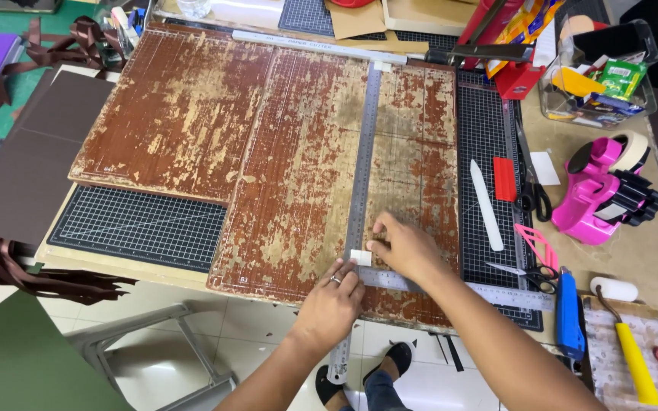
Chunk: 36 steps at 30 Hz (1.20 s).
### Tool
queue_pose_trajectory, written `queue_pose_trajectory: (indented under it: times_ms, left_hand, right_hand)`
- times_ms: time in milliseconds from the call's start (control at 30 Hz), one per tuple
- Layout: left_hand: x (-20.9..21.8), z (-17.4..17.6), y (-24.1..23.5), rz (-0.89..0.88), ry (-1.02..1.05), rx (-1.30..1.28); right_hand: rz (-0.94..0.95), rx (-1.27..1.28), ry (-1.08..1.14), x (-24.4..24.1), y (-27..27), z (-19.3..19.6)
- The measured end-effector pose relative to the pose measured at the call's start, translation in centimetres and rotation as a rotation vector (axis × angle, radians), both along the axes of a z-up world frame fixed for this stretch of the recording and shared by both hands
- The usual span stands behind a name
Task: Measuring and marking a large sheet of cardboard with a wood-grain pattern using metal rulers on a workshop table.
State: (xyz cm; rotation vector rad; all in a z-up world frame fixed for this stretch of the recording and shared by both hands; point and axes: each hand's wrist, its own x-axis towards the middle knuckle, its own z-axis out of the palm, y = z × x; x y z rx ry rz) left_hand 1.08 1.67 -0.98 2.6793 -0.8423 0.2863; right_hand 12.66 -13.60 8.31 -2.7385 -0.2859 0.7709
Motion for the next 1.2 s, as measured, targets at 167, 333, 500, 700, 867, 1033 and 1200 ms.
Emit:
queue_pose_trajectory:
  times_ms: [167, 333, 500, 700, 867, 1033, 1200]
  left_hand:
    - [-0.2, 0.2, 0.0, 0.016, -0.029, -0.038]
    - [0.0, 0.9, 0.0, 0.005, 0.039, -0.002]
    - [0.2, -0.1, 0.2, -0.003, 0.007, -0.058]
    - [0.0, -0.3, 0.2, 0.009, -0.073, -0.109]
    - [0.1, -0.1, 0.2, 0.008, -0.081, -0.11]
    - [0.0, 0.3, 0.2, -0.002, -0.001, -0.09]
    - [0.0, 0.1, 0.3, -0.002, 0.039, -0.038]
  right_hand:
    - [0.027, 0.211, -0.161, -0.8, -0.3, -3.1]
    - [-0.105, 0.161, -0.256, 0.0, 0.6, -3.3]
    - [0.179, 0.326, -0.309, 0.2, -2.6, -4.3]
    - [0.567, 0.23, -0.348, 0.3, -4.0, -6.3]
    - [0.605, 0.199, -0.385, 0.7, -3.6, -6.2]
    - [0.645, 0.348, -0.373, 0.6, -3.8, -5.5]
    - [0.592, 0.32, -0.322, 0.9, -3.8, -5.4]
